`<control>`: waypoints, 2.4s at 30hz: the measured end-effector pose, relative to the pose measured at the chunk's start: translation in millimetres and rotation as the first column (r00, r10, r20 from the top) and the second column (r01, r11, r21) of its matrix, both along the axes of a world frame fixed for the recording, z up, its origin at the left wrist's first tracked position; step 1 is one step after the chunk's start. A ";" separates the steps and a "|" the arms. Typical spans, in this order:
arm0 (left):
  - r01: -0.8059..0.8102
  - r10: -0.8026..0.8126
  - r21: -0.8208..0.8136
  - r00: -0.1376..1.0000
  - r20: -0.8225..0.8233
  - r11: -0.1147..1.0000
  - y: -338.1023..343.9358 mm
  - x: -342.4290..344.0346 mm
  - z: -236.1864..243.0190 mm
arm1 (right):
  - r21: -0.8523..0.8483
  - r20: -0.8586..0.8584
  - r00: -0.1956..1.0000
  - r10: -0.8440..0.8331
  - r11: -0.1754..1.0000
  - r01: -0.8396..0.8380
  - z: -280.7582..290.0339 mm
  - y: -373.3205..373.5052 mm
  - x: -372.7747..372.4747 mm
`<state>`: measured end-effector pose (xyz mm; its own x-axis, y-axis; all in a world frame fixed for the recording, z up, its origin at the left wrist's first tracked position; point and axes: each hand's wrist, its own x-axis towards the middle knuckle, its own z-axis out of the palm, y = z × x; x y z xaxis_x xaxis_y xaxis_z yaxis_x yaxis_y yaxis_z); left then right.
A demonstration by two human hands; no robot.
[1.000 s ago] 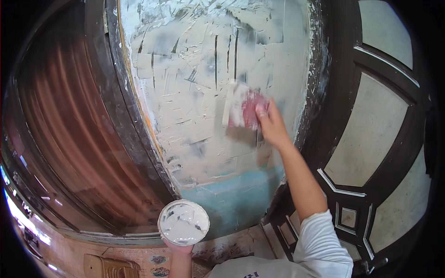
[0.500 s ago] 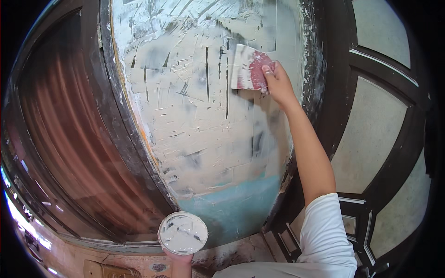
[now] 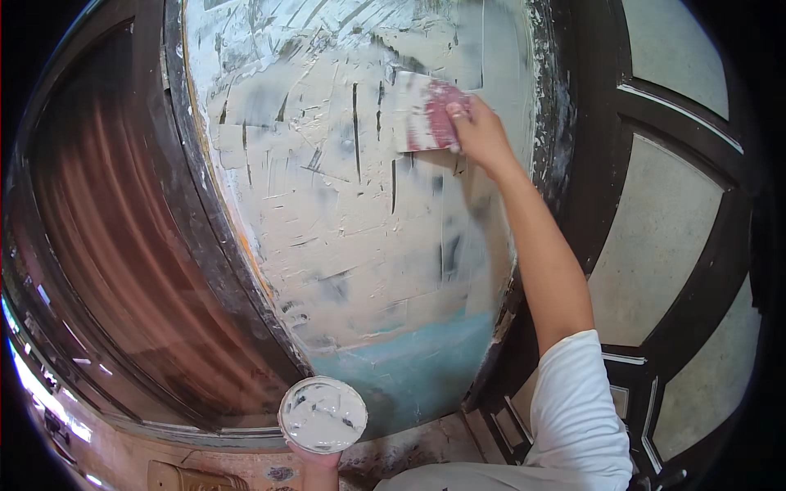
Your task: The person applies plaster mixture from a plastic container onto a damaged wall section using a putty knife.
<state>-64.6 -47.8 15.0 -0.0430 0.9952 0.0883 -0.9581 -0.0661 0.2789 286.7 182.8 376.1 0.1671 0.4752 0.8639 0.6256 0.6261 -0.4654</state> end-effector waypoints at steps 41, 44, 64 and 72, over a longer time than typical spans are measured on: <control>0.075 -0.075 -0.039 0.997 0.015 0.996 -8.2 11.6 -9.7 | -0.162 0.030 0.998 0.062 0.985 -0.057 -132.3 -21.7 -2.1; 0.058 -0.058 -0.003 0.998 0.023 0.998 -7.8 17.7 -6.2 | -0.151 -0.106 0.976 0.190 0.967 -0.205 -129.1 -34.2 8.9; 0.030 -0.029 -0.072 1.000 0.011 0.997 -9.5 21.1 -24.1 | -0.204 0.143 0.977 0.160 0.970 -0.129 -61.2 -10.2 -74.3; -0.005 0.004 -0.037 1.000 -0.025 0.999 -18.2 12.7 -30.8 | 0.030 0.039 0.977 0.211 0.977 -0.212 -35.1 -14.8 -57.7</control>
